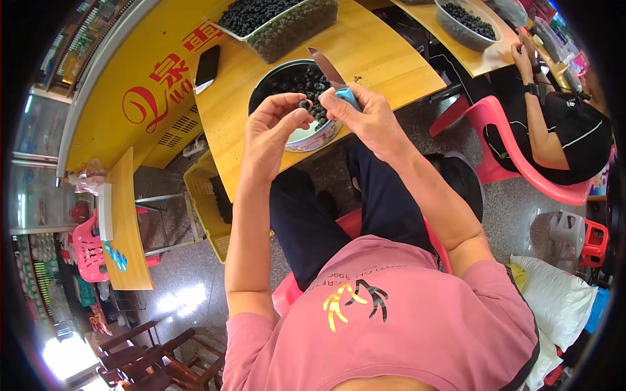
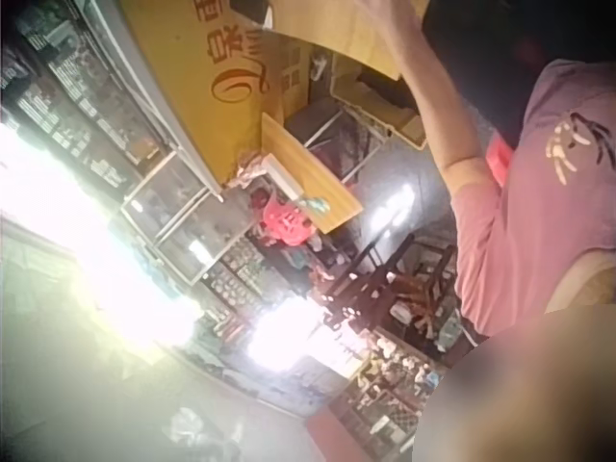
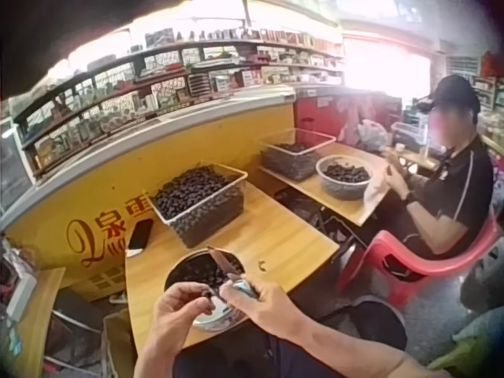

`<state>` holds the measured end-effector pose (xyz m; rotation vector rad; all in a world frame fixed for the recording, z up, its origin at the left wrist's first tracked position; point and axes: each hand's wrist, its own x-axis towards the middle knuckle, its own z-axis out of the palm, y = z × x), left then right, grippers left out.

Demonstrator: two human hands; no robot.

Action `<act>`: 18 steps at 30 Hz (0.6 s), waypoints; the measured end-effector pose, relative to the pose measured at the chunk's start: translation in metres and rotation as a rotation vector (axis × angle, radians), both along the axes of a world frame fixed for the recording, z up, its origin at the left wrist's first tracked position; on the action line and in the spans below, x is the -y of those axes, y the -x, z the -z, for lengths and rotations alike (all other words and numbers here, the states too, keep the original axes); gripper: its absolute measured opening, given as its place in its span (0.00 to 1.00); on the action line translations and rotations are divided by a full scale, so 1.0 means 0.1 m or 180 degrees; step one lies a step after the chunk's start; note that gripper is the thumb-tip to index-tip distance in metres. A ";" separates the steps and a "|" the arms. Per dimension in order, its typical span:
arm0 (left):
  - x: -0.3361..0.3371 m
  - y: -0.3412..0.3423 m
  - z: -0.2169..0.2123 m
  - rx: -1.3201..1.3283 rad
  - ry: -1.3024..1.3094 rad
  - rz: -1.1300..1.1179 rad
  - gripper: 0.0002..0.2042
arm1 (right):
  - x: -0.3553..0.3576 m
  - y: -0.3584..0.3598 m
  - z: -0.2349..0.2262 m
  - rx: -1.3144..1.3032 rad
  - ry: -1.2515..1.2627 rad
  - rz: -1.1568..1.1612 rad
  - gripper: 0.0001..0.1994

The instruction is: The person is using a small knife to trim and clean black seeds at a workstation.

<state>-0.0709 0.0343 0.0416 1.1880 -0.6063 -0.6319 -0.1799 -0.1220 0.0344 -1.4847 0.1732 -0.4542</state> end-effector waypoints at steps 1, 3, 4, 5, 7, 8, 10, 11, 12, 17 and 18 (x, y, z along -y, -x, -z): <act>-0.03 0.06 -0.01 0.0002 -0.0002 -0.0021 0.12 | -0.06 -0.02 -0.03 0.0100 -0.0256 -0.0116 0.11; -0.05 0.16 -0.01 -0.0436 0.0569 -0.0096 0.12 | -0.15 -0.03 -0.08 0.0193 -0.0511 -0.0244 0.10; -0.06 0.23 -0.02 -0.0544 0.0630 -0.0183 0.13 | -0.19 -0.02 -0.12 0.0123 -0.0614 -0.0338 0.10; -0.07 0.26 -0.01 -0.0544 0.0635 -0.0193 0.13 | -0.21 -0.02 -0.14 0.0052 -0.0717 -0.0430 0.10; -0.09 0.30 0.03 -0.0400 0.0599 -0.0248 0.13 | -0.25 -0.08 -0.06 0.0177 -0.0701 -0.0397 0.10; -0.09 0.32 0.02 -0.0222 0.0491 -0.0286 0.13 | -0.25 -0.09 -0.04 0.0304 -0.0690 -0.0356 0.10; -0.08 0.34 0.05 0.0446 0.0311 -0.0475 0.12 | -0.26 -0.05 -0.06 0.0221 -0.0687 -0.0390 0.10; -0.07 0.34 0.06 0.1118 0.0119 -0.0665 0.12 | -0.27 -0.04 -0.09 0.0142 -0.0689 -0.0427 0.10; -0.09 0.36 0.05 0.1435 0.0021 -0.0755 0.12 | -0.27 -0.03 -0.11 0.0135 -0.0686 -0.0433 0.10; -0.12 0.40 0.04 0.1639 -0.0129 -0.0877 0.12 | -0.27 0.00 -0.16 -0.0045 -0.0716 -0.0459 0.10; -0.12 0.41 0.03 0.1524 -0.0083 -0.0904 0.11 | -0.26 0.00 -0.17 -0.0048 -0.0714 -0.0459 0.10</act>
